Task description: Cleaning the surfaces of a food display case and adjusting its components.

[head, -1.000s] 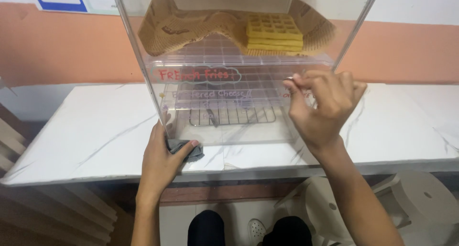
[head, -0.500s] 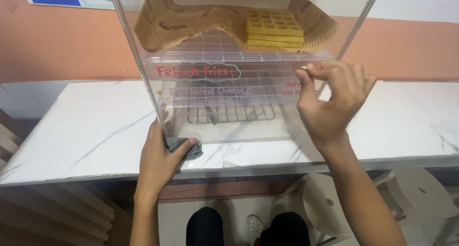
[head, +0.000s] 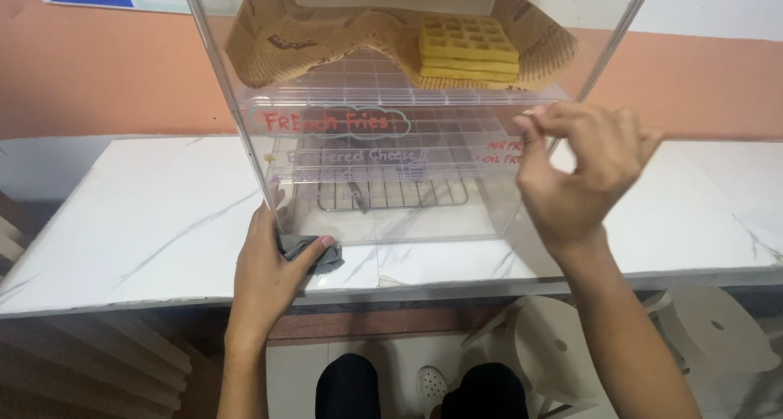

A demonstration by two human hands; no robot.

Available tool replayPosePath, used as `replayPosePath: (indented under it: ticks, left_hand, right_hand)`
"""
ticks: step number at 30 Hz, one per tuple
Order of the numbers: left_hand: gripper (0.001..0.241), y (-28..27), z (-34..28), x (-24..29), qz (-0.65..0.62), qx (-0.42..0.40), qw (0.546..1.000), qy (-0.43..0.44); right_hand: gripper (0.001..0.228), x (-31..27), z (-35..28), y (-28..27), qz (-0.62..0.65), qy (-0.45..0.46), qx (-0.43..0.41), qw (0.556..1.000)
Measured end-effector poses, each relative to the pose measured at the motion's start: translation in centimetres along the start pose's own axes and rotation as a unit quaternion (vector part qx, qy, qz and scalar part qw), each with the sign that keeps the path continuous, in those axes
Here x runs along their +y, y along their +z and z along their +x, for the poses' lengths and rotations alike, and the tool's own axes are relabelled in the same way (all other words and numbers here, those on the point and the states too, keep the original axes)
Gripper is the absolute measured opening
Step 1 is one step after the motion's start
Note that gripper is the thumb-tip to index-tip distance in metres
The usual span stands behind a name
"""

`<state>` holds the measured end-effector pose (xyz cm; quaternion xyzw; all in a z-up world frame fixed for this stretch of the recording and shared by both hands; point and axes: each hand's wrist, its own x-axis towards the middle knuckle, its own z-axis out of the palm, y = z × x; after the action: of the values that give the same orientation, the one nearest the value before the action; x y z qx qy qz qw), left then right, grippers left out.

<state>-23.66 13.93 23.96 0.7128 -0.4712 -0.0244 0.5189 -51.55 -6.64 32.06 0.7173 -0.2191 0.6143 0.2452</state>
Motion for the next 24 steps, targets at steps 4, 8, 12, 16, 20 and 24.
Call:
replayPosePath:
  ticks: [4, 8, 12, 16, 20, 24]
  left_hand:
    - [0.094, 0.1, 0.1, 0.0, 0.011, -0.003, 1.0, -0.007]
    - [0.091, 0.2, 0.0, -0.4, 0.021, 0.005, 1.0, 0.008]
    - [0.097, 0.2, 0.2, 0.0, 0.018, 0.0, 1.0, -0.011]
    - [0.092, 0.2, 0.1, 0.0, 0.02, 0.0, 0.999, -0.029]
    - [0.093, 0.4, 0.1, -0.6, 0.027, -0.007, 0.999, -0.026]
    - [0.094, 0.2, 0.0, -0.3, 0.016, 0.009, 1.0, 0.001]
  right_hand:
    - [0.014, -0.2, 0.6, -0.6, -0.003, -0.011, -0.004, 1.0]
    - [0.017, -0.7, 0.4, 0.3, 0.01, -0.015, 0.01, 1.0]
    - [0.014, 0.1, 0.0, 0.8, 0.026, -0.037, 0.01, 0.999]
    - [0.015, -1.9, 0.8, 0.1, 0.029, -0.009, 0.003, 1.0]
    - [0.016, -1.5, 0.4, 0.5, 0.031, -0.019, -0.006, 0.999]
    - [0.017, -1.0, 0.5, 0.4, 0.029, 0.0, 0.009, 1.0]
